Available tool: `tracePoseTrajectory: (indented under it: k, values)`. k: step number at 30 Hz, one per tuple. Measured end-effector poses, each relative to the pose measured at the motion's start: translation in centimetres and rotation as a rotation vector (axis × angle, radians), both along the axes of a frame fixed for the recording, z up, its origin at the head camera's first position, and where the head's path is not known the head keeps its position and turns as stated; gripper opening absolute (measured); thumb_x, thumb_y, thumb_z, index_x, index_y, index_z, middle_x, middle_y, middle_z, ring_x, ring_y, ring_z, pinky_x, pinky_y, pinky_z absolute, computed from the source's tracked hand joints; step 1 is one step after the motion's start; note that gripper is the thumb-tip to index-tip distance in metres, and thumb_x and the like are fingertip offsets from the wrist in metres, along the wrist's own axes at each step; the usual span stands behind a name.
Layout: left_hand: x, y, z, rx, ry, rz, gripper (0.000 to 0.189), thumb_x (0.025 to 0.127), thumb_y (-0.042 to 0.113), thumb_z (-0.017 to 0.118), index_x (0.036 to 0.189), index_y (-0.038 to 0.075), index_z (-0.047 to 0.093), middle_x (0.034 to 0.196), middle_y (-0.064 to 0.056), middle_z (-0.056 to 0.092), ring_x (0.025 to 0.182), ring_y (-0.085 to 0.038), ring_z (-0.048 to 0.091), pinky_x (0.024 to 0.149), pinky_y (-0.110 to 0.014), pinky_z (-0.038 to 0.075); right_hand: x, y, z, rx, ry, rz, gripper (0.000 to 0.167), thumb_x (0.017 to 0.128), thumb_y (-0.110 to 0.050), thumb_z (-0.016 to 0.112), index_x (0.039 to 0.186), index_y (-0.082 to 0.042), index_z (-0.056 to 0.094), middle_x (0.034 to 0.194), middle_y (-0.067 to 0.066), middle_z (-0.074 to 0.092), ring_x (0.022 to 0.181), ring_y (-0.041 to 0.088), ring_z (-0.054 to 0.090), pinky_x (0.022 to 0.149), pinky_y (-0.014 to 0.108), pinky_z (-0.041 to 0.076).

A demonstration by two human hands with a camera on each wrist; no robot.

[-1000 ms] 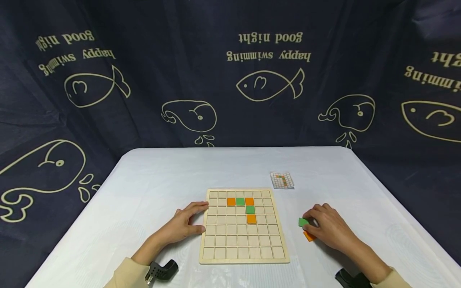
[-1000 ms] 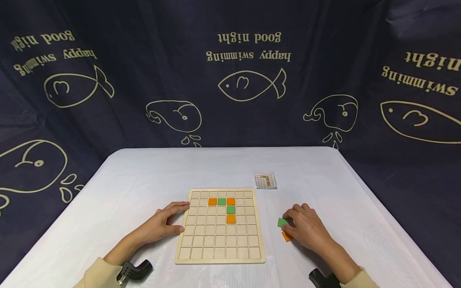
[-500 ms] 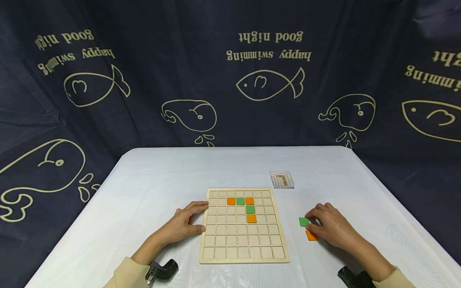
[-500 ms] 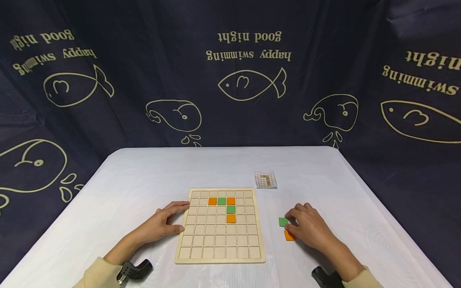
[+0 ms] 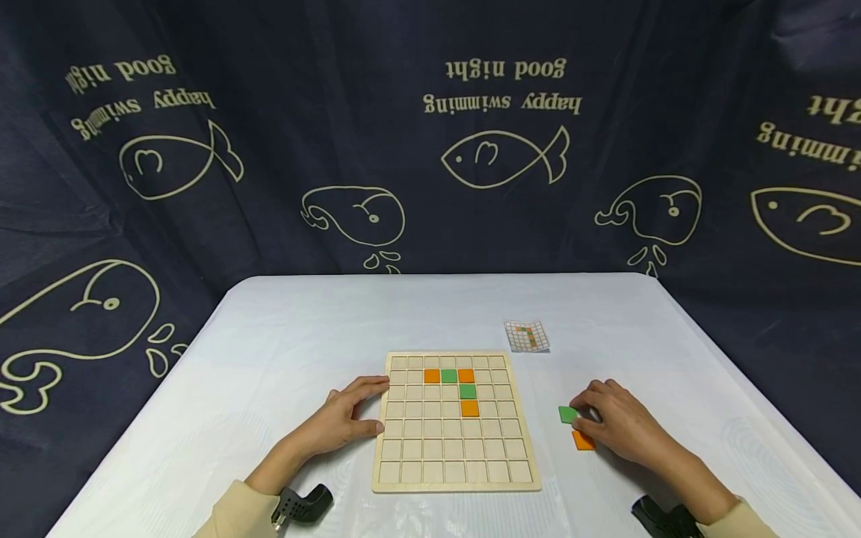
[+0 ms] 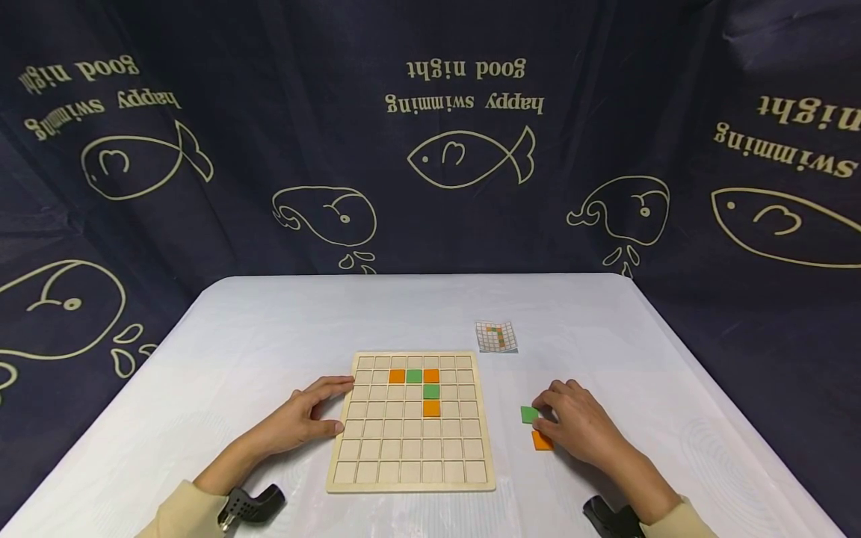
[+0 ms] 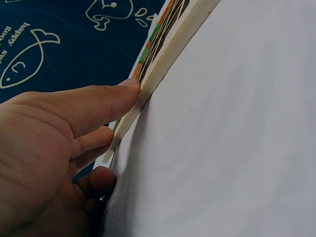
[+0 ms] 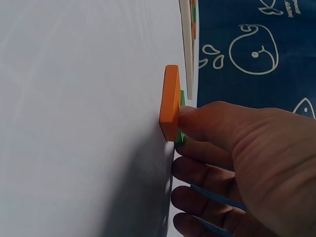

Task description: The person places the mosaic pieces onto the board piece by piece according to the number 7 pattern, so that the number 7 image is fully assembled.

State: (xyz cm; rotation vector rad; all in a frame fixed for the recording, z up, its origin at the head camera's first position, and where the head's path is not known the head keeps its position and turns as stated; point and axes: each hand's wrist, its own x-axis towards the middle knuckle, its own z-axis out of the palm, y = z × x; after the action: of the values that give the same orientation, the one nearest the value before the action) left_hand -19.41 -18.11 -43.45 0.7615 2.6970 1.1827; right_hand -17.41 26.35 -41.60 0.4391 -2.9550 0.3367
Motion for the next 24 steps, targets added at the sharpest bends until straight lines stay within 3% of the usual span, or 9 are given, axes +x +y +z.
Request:
tracePoseTrajectory:
  k: [9, 17, 24]
  values:
    - [-0.06, 0.06, -0.17, -0.010, 0.021, 0.000, 0.066, 0.081, 0.032, 0.073, 0.138, 0.010, 0.048, 0.147, -0.003, 0.041, 0.136, -0.028, 0.037, 0.080, -0.031, 0.022, 0.09, -0.06, 0.16, -0.001, 0.033, 0.012, 0.019, 0.074, -0.026, 0.078, 0.088, -0.014, 0.073, 0.083, -0.007, 0.059, 0.079, 0.009, 0.046, 0.070, 0.033, 0.042]
    - [-0.04, 0.15, 0.00, -0.015, -0.004, 0.012, 0.066, 0.080, 0.031, 0.074, 0.138, 0.011, 0.049, 0.147, 0.000, 0.041, 0.138, -0.026, 0.035, 0.084, -0.034, 0.021, 0.15, -0.29, 0.38, -0.024, 0.104, 0.033, 0.019, 0.073, -0.025, 0.079, 0.088, -0.015, 0.073, 0.083, -0.008, 0.059, 0.078, 0.007, 0.046, 0.069, 0.030, 0.042]
    - [-0.03, 0.07, 0.02, -0.009, 0.016, -0.002, 0.066, 0.081, 0.031, 0.073, 0.138, 0.009, 0.048, 0.148, -0.003, 0.040, 0.136, -0.027, 0.037, 0.080, -0.031, 0.021, 0.06, -0.92, 0.81, -0.044, 0.101, 0.041, 0.018, 0.073, -0.025, 0.079, 0.088, -0.016, 0.073, 0.084, -0.009, 0.059, 0.079, 0.008, 0.047, 0.069, 0.031, 0.042]
